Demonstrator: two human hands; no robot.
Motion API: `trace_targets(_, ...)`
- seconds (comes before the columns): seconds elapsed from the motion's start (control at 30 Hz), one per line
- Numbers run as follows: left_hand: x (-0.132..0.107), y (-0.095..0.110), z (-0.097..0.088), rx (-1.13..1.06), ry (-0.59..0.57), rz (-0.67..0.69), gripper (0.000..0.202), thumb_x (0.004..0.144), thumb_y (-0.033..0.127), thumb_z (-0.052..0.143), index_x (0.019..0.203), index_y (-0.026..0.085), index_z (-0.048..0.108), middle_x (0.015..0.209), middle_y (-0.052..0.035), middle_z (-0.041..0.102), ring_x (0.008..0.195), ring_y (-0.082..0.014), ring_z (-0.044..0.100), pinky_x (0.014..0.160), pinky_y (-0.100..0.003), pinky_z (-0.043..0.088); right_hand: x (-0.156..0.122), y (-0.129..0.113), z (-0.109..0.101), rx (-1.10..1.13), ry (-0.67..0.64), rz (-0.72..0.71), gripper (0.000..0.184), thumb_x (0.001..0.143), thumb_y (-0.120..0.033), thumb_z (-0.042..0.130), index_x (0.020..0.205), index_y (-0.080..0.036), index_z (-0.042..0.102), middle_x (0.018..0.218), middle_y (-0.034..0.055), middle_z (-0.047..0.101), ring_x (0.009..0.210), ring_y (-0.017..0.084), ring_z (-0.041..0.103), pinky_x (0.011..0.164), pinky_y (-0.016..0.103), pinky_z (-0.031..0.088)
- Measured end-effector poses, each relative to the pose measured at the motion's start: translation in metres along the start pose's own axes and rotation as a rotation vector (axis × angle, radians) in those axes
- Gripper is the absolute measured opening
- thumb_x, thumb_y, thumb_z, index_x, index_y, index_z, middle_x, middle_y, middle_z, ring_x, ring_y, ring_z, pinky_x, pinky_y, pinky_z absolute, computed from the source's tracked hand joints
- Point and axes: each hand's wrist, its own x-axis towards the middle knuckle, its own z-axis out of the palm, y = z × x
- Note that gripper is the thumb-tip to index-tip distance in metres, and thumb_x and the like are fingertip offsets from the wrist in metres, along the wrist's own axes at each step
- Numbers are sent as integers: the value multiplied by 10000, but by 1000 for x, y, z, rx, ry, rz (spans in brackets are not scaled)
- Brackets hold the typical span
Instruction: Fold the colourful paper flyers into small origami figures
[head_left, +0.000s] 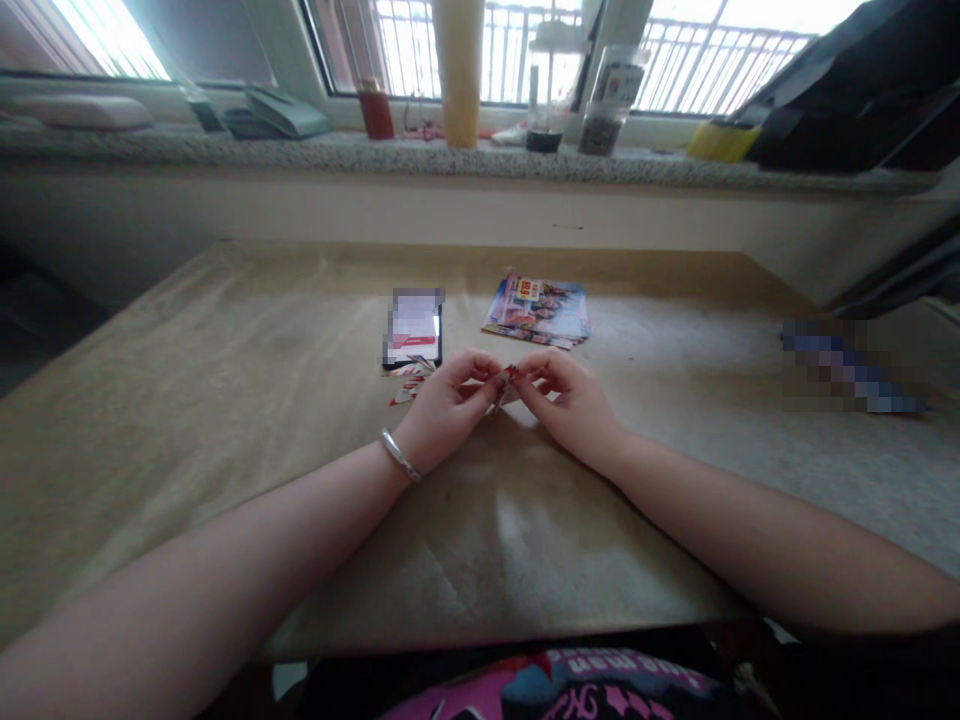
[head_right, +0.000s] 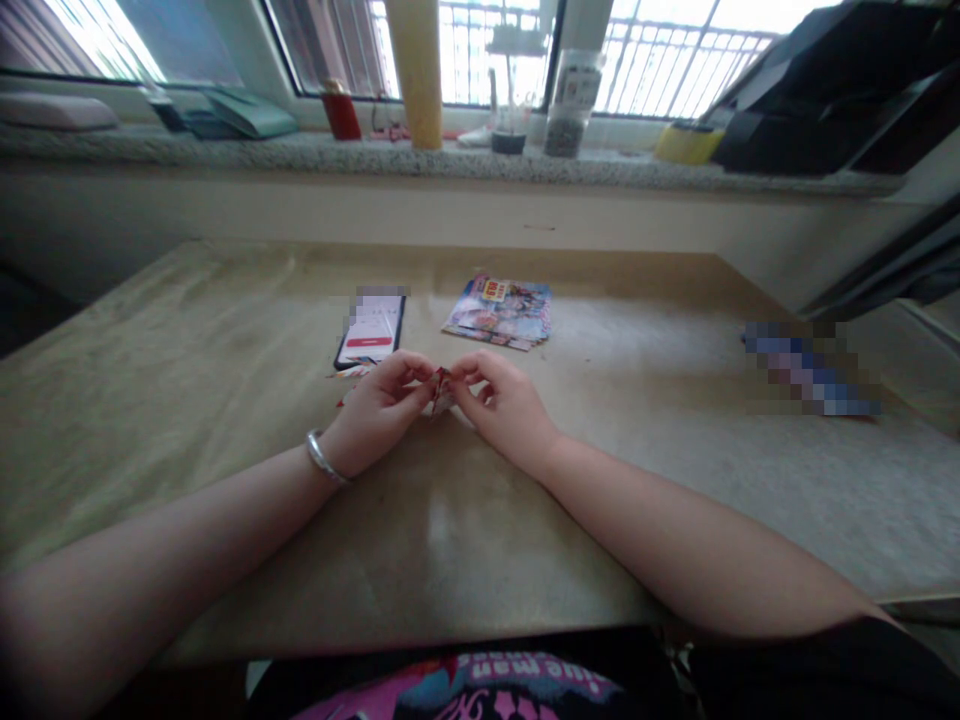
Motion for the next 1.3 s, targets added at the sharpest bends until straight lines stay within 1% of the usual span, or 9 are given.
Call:
trace_targets(0.1, 1, -4, 0, -82, 51, -22, 143, 759, 216, 612, 826, 180, 490, 758, 23, 571, 656, -84, 577, 553, -165, 485, 0, 1, 1, 57, 5, 63, 112, 820, -277, 602, 910, -218, 573, 774, -16, 615, 611, 92, 563, 548, 232, 476)
trace_targets(0.23, 2, -6, -2, -110, 38, -107, 153, 725, 221, 644, 819, 161, 540, 710, 18, 612, 616, -92, 600, 548, -179, 495, 0, 4, 1, 131, -9, 121, 199, 812, -318, 627, 978, -226, 570, 777, -21, 631, 606, 95, 579, 570, 241, 494)
trace_targets(0.33, 2, -5, -3, -93, 19, -159, 193, 743, 290, 661, 847, 151, 576, 710, 4, 641, 616, -111, 622, 557, -204, 516, 1, 6, 1, 117, 0, 149, 228, 802, -338, 642, 990, -219, 594, 786, -13, 646, 588, 92, 573, 553, 236, 485)
trace_targets(0.47, 2, -5, -4, -80, 9, -155, 308, 794, 431, 635, 894, 142, 600, 732, -17, 665, 632, -126, 636, 568, -227, 532, 3, 7, -1, 66, 22, 176, 272, 796, -372, 648, 1012, -210, 620, 779, -12, 650, 514, 70, 523, 478, 210, 440)
trace_targets(0.57, 0, -4, -3, -74, -9, -168, 369, 786, 475, 650, 940, 142, 606, 771, -33, 688, 662, -145, 660, 574, -235, 543, 4, 8, -2, 44, 30, 192, 298, 792, -396, 651, 1024, -212, 624, 787, -10, 653, 486, 62, 509, 445, 200, 424)
trace_targets(0.83, -2, -3, 0, 42, -21, -198, 221, 788, 303, 665, 936, 143, 632, 830, -40, 706, 680, -144, 683, 592, -229, 563, 5, 9, -2, -86, 13, 139, 234, 816, -369, 626, 999, -225, 652, 698, -20, 646, 524, 91, 548, 504, 228, 448)
trace_targets(0.97, -1, -4, -1, 113, -47, -206, 221, 797, 298, 657, 947, 135, 640, 858, -54, 707, 710, -149, 683, 628, -246, 566, 6, 10, -2, -119, -4, 124, 209, 820, -326, 614, 990, -213, 662, 689, -18, 637, 547, 97, 551, 536, 239, 455)
trace_targets(1.17, 2, -10, -4, 242, -63, -231, 227, 812, 244, 622, 1011, 135, 622, 891, -66, 704, 715, -158, 680, 658, -284, 570, 9, 16, -2, -94, -71, 169, 288, 820, -318, 591, 1079, -208, 655, 787, 11, 661, 593, 109, 561, 551, 247, 465)
trace_targets(1.3, 2, -14, -5, 323, -93, -175, 253, 823, 193, 578, 1069, 156, 624, 831, -39, 704, 699, -147, 674, 642, -256, 553, 13, 22, -4, -117, -89, 161, 305, 805, -292, 582, 1079, -182, 662, 844, 37, 662, 624, 119, 557, 576, 262, 471)
